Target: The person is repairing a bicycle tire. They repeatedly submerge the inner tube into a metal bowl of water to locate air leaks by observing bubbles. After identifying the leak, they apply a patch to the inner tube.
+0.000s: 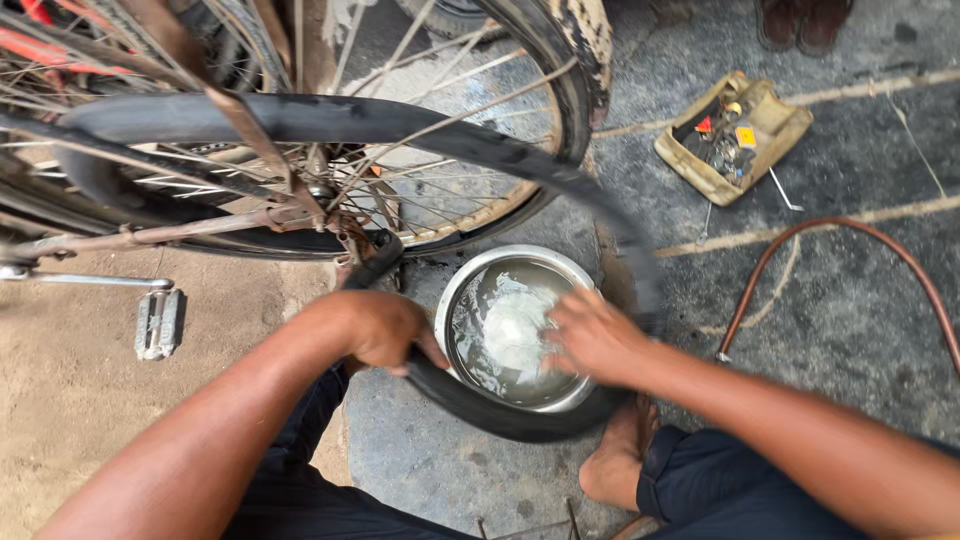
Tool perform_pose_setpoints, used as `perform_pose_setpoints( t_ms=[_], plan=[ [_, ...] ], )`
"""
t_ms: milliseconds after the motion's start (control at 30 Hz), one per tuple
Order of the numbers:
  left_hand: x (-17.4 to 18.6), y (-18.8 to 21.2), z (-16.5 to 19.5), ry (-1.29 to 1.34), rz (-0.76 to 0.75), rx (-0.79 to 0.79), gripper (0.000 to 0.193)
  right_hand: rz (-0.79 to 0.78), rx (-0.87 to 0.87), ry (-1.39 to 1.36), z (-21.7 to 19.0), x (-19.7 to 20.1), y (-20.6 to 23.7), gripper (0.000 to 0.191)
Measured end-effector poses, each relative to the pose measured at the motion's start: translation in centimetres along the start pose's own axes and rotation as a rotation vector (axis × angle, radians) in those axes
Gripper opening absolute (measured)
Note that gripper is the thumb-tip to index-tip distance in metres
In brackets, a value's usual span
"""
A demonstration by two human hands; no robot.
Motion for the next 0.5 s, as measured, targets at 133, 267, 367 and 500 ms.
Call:
perform_pose_setpoints(
  t_ms=[133,267,367,500],
  plan=[
    [-0.5,-2.9,7.8,0.04,0.075,-0.385,0.063,-0.192,-0.37,-0.799,-4.3,-1.0,3.9,0.052],
    [-1.9,-7.0,11.1,0.138,0.281,-0.542,0.061,-0.353,-0.571,-0.747,-3.0,-4.0,7.6,0.048],
    [-2.3,-8.8,6.4,0.231,0.466,-0.453,0.047,-0.278,-0.693,-0.463,1.5,-6.6,10.6,0.047],
    [-0.7,-5.1,-15.7,0.088,0.588,0.226,0.04,-0.06,-0.842,-0.11,10.3,-9.0,10.9,0.043]
  ],
)
Point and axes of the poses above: each hand's wrist, its own y-axis away from the middle knuckle, its own x-axis out of the back of the hand, z = x × y, the point moved 10 cm from there along -y, towards the middle knuckle, and after that the axes turned 7 degrees about x, right-handed, at the moved point
